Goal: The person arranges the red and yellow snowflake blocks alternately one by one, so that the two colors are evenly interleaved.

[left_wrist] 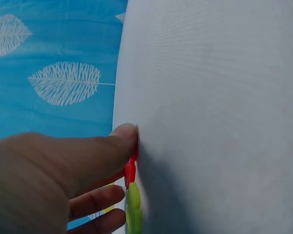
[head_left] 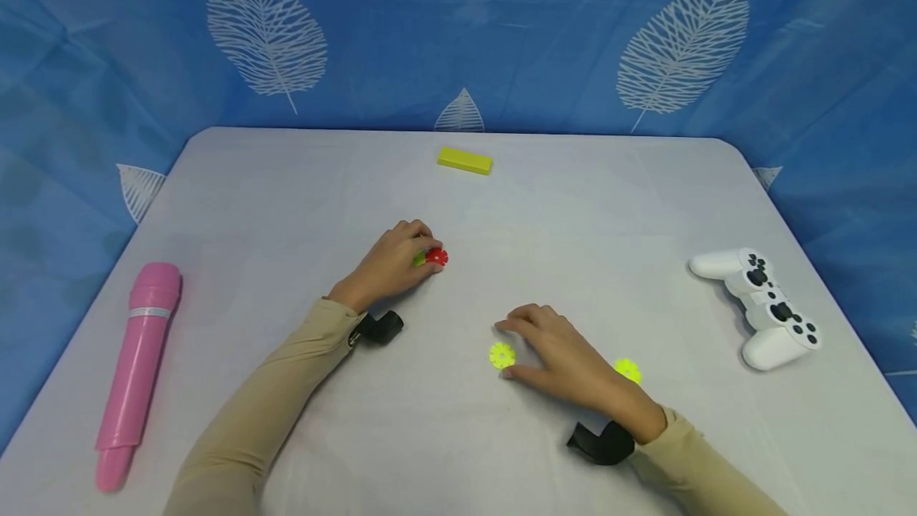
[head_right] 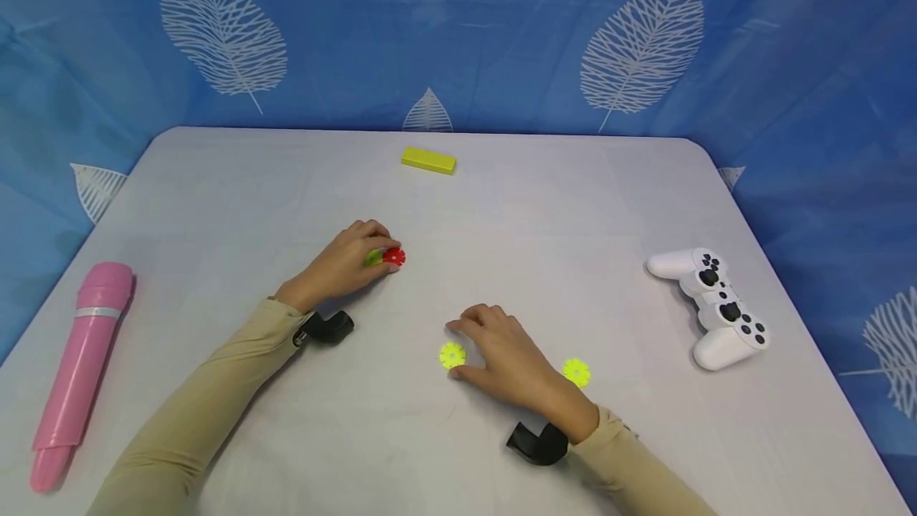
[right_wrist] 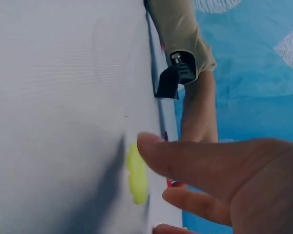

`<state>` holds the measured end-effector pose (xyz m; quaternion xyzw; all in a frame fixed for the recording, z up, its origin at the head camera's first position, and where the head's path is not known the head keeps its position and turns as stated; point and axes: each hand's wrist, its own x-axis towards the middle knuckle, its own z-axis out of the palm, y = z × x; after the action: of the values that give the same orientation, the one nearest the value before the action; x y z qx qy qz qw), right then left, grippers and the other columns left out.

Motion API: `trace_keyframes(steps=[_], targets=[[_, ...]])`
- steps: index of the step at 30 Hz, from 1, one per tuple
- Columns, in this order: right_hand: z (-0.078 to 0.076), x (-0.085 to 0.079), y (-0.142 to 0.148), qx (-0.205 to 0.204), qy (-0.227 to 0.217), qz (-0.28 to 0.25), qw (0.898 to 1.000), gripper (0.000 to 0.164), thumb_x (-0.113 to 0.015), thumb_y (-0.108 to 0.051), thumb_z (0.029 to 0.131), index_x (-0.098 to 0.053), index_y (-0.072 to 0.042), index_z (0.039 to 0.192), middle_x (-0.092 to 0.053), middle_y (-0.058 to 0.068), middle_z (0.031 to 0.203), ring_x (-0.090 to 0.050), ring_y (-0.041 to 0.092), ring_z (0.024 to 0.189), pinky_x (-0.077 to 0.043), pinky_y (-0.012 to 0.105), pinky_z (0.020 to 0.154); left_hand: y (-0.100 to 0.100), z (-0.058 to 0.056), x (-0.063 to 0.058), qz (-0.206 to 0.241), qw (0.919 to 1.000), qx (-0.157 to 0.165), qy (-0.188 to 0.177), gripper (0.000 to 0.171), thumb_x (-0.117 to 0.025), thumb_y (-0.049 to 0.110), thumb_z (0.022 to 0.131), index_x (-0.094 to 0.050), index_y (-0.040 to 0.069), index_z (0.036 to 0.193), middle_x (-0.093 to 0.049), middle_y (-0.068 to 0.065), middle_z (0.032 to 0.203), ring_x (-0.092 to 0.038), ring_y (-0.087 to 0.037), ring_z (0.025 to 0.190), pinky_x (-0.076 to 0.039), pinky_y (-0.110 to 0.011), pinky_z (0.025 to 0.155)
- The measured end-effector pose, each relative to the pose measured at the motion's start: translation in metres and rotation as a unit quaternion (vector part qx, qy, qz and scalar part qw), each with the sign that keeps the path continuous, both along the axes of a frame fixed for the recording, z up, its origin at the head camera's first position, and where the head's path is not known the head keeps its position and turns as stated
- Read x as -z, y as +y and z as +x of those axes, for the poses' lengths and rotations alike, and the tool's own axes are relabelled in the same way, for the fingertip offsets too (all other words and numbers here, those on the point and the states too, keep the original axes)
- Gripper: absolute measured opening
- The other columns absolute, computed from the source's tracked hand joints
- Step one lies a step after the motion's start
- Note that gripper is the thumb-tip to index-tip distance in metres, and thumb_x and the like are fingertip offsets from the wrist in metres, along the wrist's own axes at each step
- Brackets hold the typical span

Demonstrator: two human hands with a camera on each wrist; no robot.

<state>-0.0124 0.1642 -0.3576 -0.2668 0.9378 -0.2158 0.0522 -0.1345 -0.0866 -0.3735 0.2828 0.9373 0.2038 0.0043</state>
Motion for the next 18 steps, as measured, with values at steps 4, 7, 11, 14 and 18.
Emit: trace_keyframes(steps=[4, 7, 11, 14, 18], targets=[[0.003, 0.007, -0.001, 0.006, 0.021, -0.005, 1.000, 0.051, -0.076, -0.034, 0.069, -0.059, -0.015, 0.113, -0.051, 0.005, 0.118, -0.046, 0.020, 0.106, -0.039, 0.039, 0.087, 0.000, 0.001, 0.000, -0.001, 1.0000, -0.003, -0.001, 0.035, -0.067, 0.029, 0.081, -0.066, 0.006, 0.108, -0.057, -0.007, 0.107, -0.050, -0.022, 0.097, -0.043, -0.037, 0.083], [0.004, 0.011, -0.002, 0.012, 0.023, -0.015, 1.000, 0.050, -0.077, -0.034, 0.069, -0.060, -0.014, 0.111, -0.049, 0.007, 0.120, -0.044, 0.020, 0.106, -0.037, 0.039, 0.087, 0.000, 0.001, 0.000, -0.002, 1.0000, -0.003, 0.001, 0.035, -0.067, 0.029, 0.082, -0.066, 0.006, 0.109, -0.057, -0.007, 0.108, -0.050, -0.022, 0.097, -0.043, -0.037, 0.083], [0.006, 0.013, -0.004, 0.024, 0.017, -0.038, 0.999, 0.045, -0.077, -0.032, 0.069, -0.061, -0.014, 0.107, -0.050, 0.008, 0.120, -0.043, 0.021, 0.106, -0.036, 0.040, 0.088, 0.000, 0.001, 0.001, -0.001, 1.0000, -0.002, 0.002, 0.035, -0.067, 0.029, 0.082, -0.066, 0.006, 0.109, -0.057, -0.007, 0.108, -0.050, -0.023, 0.097, -0.043, -0.037, 0.083], [0.008, 0.016, -0.005, 0.033, 0.020, -0.048, 0.998, 0.039, -0.077, -0.030, 0.070, -0.062, -0.015, 0.103, -0.050, 0.007, 0.119, -0.043, 0.021, 0.107, -0.035, 0.040, 0.089, 0.000, 0.001, 0.002, -0.001, 1.0000, 0.000, 0.001, 0.035, -0.066, 0.029, 0.082, -0.066, 0.006, 0.109, -0.056, -0.007, 0.108, -0.050, -0.022, 0.098, -0.042, -0.037, 0.083], [0.008, 0.018, -0.006, 0.043, 0.020, -0.060, 0.997, 0.034, -0.077, -0.028, 0.070, -0.063, -0.015, 0.098, -0.051, 0.006, 0.119, -0.043, 0.021, 0.108, -0.034, 0.040, 0.089, 0.000, 0.000, 0.001, 0.001, 1.0000, -0.002, 0.000, 0.035, -0.066, 0.029, 0.082, -0.066, 0.007, 0.109, -0.056, -0.007, 0.108, -0.050, -0.022, 0.097, -0.042, -0.037, 0.083]])
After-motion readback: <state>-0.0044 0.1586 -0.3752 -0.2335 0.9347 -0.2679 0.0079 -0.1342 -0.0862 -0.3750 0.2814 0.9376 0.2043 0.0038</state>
